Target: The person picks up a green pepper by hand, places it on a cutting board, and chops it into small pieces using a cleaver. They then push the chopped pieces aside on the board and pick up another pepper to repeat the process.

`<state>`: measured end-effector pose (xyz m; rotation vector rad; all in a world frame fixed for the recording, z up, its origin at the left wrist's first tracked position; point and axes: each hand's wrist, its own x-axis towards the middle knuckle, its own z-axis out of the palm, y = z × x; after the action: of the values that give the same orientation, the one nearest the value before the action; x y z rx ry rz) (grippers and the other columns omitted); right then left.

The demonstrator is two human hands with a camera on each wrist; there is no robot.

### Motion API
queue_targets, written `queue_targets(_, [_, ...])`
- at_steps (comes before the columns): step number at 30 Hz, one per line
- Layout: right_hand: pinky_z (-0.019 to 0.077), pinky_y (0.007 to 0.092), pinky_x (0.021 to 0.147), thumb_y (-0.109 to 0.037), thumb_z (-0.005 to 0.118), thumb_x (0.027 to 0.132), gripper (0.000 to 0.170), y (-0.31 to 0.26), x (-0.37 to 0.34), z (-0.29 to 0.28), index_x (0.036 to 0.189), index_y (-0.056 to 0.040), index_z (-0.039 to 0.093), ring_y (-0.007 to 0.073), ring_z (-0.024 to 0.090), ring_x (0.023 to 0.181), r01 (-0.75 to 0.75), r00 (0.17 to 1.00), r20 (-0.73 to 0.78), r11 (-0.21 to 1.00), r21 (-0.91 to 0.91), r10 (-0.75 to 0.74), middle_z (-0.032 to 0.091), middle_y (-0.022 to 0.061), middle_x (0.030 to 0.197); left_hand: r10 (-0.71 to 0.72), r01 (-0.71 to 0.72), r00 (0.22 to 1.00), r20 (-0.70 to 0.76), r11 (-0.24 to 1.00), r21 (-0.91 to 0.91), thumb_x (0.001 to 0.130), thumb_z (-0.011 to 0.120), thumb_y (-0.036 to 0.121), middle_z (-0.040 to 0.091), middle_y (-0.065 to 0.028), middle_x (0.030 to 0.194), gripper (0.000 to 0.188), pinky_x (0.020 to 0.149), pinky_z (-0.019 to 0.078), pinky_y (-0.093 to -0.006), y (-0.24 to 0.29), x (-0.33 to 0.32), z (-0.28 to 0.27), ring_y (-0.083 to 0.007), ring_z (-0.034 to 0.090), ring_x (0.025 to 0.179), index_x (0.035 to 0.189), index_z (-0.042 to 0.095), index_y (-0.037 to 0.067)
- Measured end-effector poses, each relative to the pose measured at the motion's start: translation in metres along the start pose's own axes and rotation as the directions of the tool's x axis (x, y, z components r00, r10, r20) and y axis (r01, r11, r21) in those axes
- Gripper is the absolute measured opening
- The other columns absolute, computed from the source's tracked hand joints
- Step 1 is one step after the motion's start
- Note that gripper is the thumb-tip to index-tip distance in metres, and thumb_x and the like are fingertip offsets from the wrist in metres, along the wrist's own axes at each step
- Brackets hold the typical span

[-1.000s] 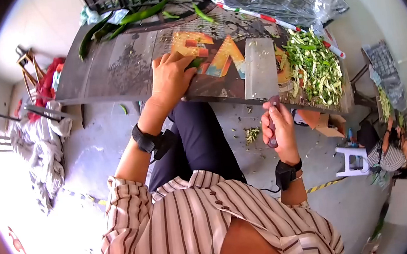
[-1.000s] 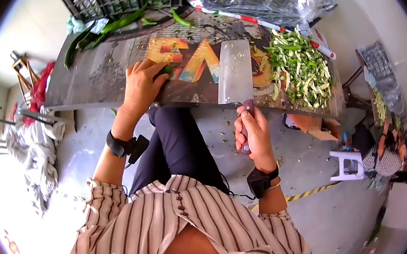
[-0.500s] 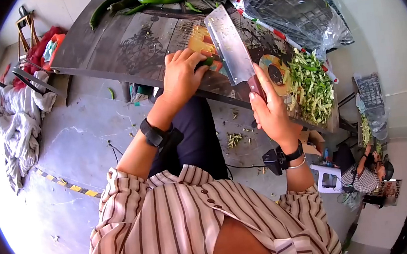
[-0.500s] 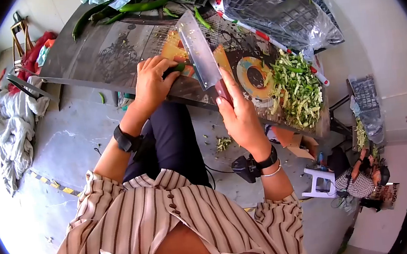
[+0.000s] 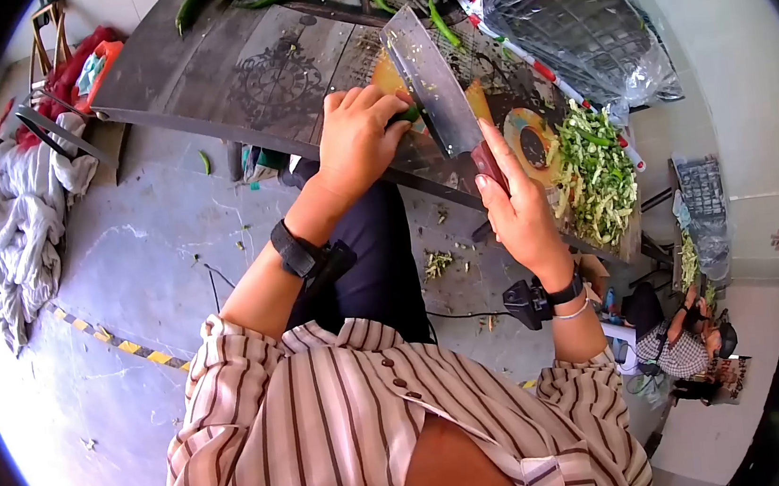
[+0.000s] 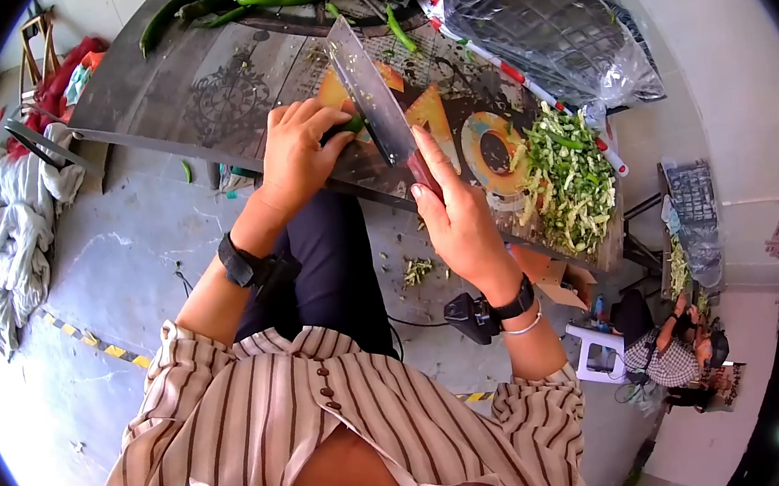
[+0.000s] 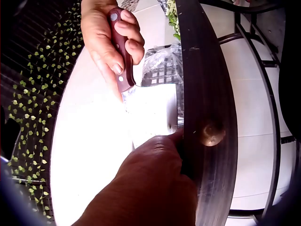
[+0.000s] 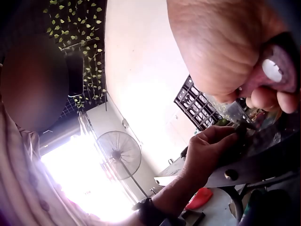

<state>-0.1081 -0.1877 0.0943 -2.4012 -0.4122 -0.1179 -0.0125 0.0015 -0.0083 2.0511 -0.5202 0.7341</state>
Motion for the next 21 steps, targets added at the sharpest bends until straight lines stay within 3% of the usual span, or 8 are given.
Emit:
queue_targets(6, [0.0481, 0.0317, 0.069, -0.004, 0.054, 0.094, 0.060, -0.003, 0.001, -0.005, 0.151, -0.0107, 0.033, 0.0242, 0.058, 0.069, -0.033, 0.998, 0.049, 0.999, -0.037, 0.035, 0.064, 0.0192, 0.092, 0.008, -0.008, 1.000, -0.002, 1.000, 0.010, 0.074, 0.075, 0.017, 0.063, -0.0019, 0.086, 0.019, 0.084, 0.0403, -0.0367, 0.000, 0.000, 0.000, -0.0241, 0.060, 0.089, 0.091, 0.068, 0.013])
queue_targets(9, [0.0480, 0.0308, 0.069, -0.005, 0.054, 0.094, 0.060, -0.008, 0.004, -0.010, 0.150, -0.0112, 0.033, 0.0242, 0.058, 0.068, -0.093, 0.992, 0.082, 0.996, -0.013, 0.094, 0.064, 0.0188, 0.092, 0.011, -0.011, 1.000, -0.001, 1.000, 0.016, 0.074, 0.075, 0.017, 0.063, -0.0020, 0.085, 0.018, 0.084, 0.0404, -0.0368, 0.000, 0.000, 0.000, -0.0244, 0.061, 0.089, 0.091, 0.068, 0.014])
queue_targets(13, [0.0481, 0.0302, 0.069, -0.005, 0.054, 0.094, 0.060, -0.005, 0.005, -0.012, 0.150, -0.0114, 0.034, 0.0250, 0.058, 0.069, -0.062, 0.994, 0.084, 0.997, -0.043, 0.066, 0.063, 0.0195, 0.092, 0.012, -0.012, 1.000, -0.004, 1.000, 0.002, 0.074, 0.075, 0.017, 0.062, -0.0023, 0.084, 0.018, 0.085, 0.0405, -0.0369, 0.001, 0.001, -0.001, -0.0246, 0.061, 0.089, 0.090, 0.068, 0.013])
queue_targets(15, [0.0439, 0.0241, 0.061, -0.002, 0.052, 0.096, 0.058, -0.002, 0.007, -0.011, 0.150, -0.0120, 0.036, 0.0075, 0.048, 0.065, 0.026, 0.998, 0.061, 0.998, -0.059, -0.022, 0.063, 0.0067, 0.095, 0.014, -0.014, 1.000, 0.000, 1.000, 0.005, 0.074, 0.075, 0.017, 0.062, -0.0023, 0.084, 0.017, 0.084, 0.0406, -0.0369, 0.001, 0.001, -0.001, -0.0245, 0.061, 0.089, 0.089, 0.068, 0.013])
queue_targets(16, [0.0439, 0.0241, 0.061, -0.002, 0.052, 0.096, 0.058, -0.004, 0.010, -0.011, 0.150, -0.0120, 0.036, 0.0075, 0.048, 0.065, 0.023, 0.998, 0.062, 0.998, -0.059, -0.020, 0.063, 0.0067, 0.095, 0.017, -0.017, 1.000, 0.002, 1.000, 0.009, 0.074, 0.075, 0.017, 0.062, -0.0023, 0.084, 0.017, 0.084, 0.0406, -0.0369, 0.001, 0.001, -0.001, -0.0244, 0.061, 0.089, 0.089, 0.069, 0.013])
queue_targets(18, [0.0401, 0.0231, 0.054, -0.004, 0.050, 0.097, 0.057, -0.011, 0.016, -0.012, 0.151, -0.0131, 0.034, 0.0055, 0.042, 0.056, -0.158, 0.980, 0.125, 0.987, 0.018, 0.154, 0.057, 0.0015, 0.075, 0.019, -0.019, 1.000, 0.006, 1.000, 0.013, 0.073, 0.075, 0.017, 0.062, -0.0021, 0.084, 0.017, 0.084, 0.0407, -0.0368, 0.000, 0.001, 0.000, -0.0243, 0.061, 0.089, 0.089, 0.069, 0.013])
queue_targets(19, [0.0401, 0.0231, 0.054, -0.004, 0.050, 0.097, 0.057, -0.010, 0.020, -0.009, 0.151, -0.0131, 0.034, 0.0055, 0.042, 0.056, -0.166, 0.980, 0.119, 0.986, 0.021, 0.162, 0.057, 0.0015, 0.075, 0.026, -0.026, 1.000, 0.011, 0.999, 0.019, 0.073, 0.075, 0.017, 0.063, -0.0020, 0.084, 0.017, 0.084, 0.0408, -0.0368, 0.000, 0.002, 0.000, -0.0241, 0.061, 0.088, 0.089, 0.069, 0.013])
queue_targets(21, [0.0391, 0.0244, 0.048, -0.006, 0.049, 0.097, 0.057, -0.006, 0.035, -0.004, 0.152, -0.0140, 0.033, 0.0047, 0.040, 0.049, -0.040, 0.993, 0.109, 0.999, 0.022, 0.037, 0.048, -0.0019, 0.064, 0.031, -0.031, 0.999, 0.010, 0.999, 0.019, 0.073, 0.075, 0.017, 0.063, -0.0018, 0.083, 0.017, 0.084, 0.0409, -0.0367, 0.000, 0.002, 0.001, -0.0239, 0.061, 0.088, 0.089, 0.069, 0.013])
